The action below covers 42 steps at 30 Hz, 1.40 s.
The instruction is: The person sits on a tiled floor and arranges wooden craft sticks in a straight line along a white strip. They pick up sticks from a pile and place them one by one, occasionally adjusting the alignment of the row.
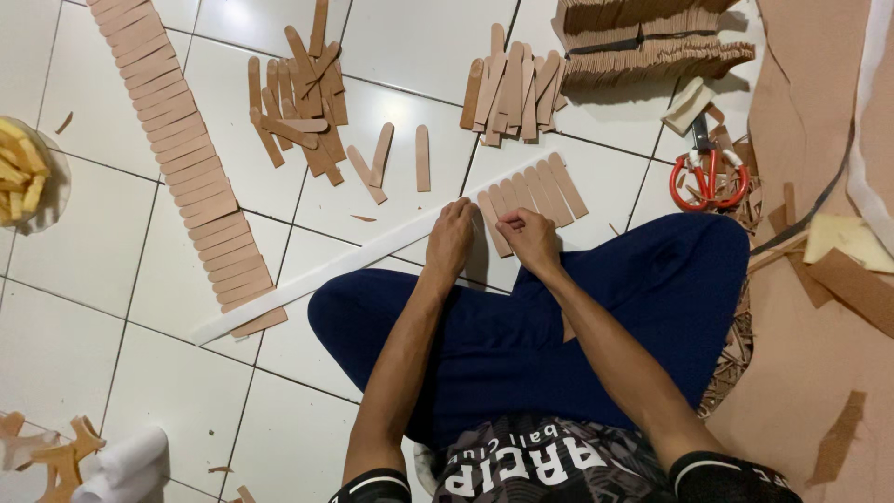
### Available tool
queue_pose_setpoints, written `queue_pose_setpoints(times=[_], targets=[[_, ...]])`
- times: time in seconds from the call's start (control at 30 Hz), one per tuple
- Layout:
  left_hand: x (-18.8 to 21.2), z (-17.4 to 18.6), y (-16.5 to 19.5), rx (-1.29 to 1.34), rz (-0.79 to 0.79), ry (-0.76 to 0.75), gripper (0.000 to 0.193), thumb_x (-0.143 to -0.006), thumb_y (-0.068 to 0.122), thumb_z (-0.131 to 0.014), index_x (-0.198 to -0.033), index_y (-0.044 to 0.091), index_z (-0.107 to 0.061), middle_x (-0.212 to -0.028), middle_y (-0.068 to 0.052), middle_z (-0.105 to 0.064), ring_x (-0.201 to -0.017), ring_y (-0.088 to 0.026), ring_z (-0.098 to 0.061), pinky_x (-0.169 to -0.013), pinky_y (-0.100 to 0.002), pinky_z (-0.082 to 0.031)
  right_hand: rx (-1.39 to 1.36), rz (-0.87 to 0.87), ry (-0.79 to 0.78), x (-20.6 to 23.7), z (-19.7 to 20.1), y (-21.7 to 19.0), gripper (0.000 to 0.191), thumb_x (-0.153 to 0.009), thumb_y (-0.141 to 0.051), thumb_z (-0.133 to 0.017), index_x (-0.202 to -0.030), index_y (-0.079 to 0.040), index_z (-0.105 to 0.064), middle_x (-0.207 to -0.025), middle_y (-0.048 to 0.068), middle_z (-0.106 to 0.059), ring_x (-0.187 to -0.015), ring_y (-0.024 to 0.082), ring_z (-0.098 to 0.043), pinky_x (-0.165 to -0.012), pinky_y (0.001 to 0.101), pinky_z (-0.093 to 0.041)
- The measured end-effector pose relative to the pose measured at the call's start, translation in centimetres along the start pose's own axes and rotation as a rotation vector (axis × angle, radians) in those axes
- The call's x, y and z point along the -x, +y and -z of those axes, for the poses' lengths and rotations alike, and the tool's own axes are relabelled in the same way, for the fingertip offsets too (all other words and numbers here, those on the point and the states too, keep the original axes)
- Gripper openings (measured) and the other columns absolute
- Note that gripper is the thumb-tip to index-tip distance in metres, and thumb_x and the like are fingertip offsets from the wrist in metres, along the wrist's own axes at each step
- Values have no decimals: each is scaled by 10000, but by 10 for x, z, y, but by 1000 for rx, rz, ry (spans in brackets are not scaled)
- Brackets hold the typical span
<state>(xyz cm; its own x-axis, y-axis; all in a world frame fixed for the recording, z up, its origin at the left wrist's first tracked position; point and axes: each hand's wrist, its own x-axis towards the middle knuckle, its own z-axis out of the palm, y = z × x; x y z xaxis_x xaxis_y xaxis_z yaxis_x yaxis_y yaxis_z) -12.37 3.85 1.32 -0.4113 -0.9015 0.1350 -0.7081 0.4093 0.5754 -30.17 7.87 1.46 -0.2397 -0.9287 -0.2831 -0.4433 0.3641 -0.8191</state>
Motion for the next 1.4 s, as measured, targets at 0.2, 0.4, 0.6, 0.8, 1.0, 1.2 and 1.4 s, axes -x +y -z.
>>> queue_pose_setpoints(times=[0.2, 0.4, 0.6, 0.8, 1.0, 1.2, 1.4], targets=[[-1, 4, 6, -29, -6, -29, 524, -839, -64, -579, -1341, 83, -606, -1304, -169, -622, -1211, -371, -586, -1000, -443, -509, -35, 9, 13, 1, 0, -1, 209, -876, -221, -788, -992, -48, -773, -870, 85, -789, -781, 158, -762, -713, 295, -598], [1, 1, 9, -160, -63, -45, 569, -832, -11, -602, -1391, 97, -590, -1303, -165, -591, -1190, -364, -579, -989, -430, -513, -14, 27, 19, -3, 0, 1, 219, -874, -237, -790, -991, -53, -774, -871, 89, -790, -783, 166, -764, -715, 303, -600], [-20, 13, 9, -292, -26, -146, 353, -895, 104, -612, -1246, 122, -637, -1226, -145, -634, -1102, -325, -623, -933, -446, -524, 216, 32, 22, 0, -1, -5, 231, -878, -303, -785, -935, -82, -750, -831, 107, -770, -774, 279, -743, -674, 400, -575], [-55, 39, -15, -202, 283, 294, 238, -944, 114, -628, -1137, -15, -681, -1058, -222, -663, -928, -372, -636, -798, -481, -525, 217, 41, 61, -3, 4, -6, 242, -874, -312, -782, -924, -84, -722, -782, 111, -757, -745, 301, -734, -656, 428, -563], [-42, 39, -18, 311, 460, 296, 193, -882, 110, -703, -1017, -26, -731, -858, -196, -720, -752, -318, -717, -703, -416, -570, -148, 113, 134, 0, 5, 1, 268, -920, -277, -740, -995, -20, -738, -829, 97, -775, -736, 148, -739, -648, 290, -575], [-2, 16, 37, 260, 25, -117, 294, -885, 239, -770, -1072, 15, -732, -1034, -170, -712, -921, -330, -699, -806, -415, -570, -233, 63, 44, 2, 13, 5, 346, -951, -258, -709, -1173, 7, -698, -899, 81, -762, -663, 93, -657, -557, 247, -516], [-11, 21, 20, -170, -21, 173, 537, -812, 333, -805, -1169, -26, -626, -1142, -207, -629, -1086, -380, -619, -906, -478, -499, -592, -11, 115, -7, 40, 15, 230, -1040, -192, -636, -1157, 4, -662, -897, 37, -741, -668, 60, -615, -543, 213, -481]])
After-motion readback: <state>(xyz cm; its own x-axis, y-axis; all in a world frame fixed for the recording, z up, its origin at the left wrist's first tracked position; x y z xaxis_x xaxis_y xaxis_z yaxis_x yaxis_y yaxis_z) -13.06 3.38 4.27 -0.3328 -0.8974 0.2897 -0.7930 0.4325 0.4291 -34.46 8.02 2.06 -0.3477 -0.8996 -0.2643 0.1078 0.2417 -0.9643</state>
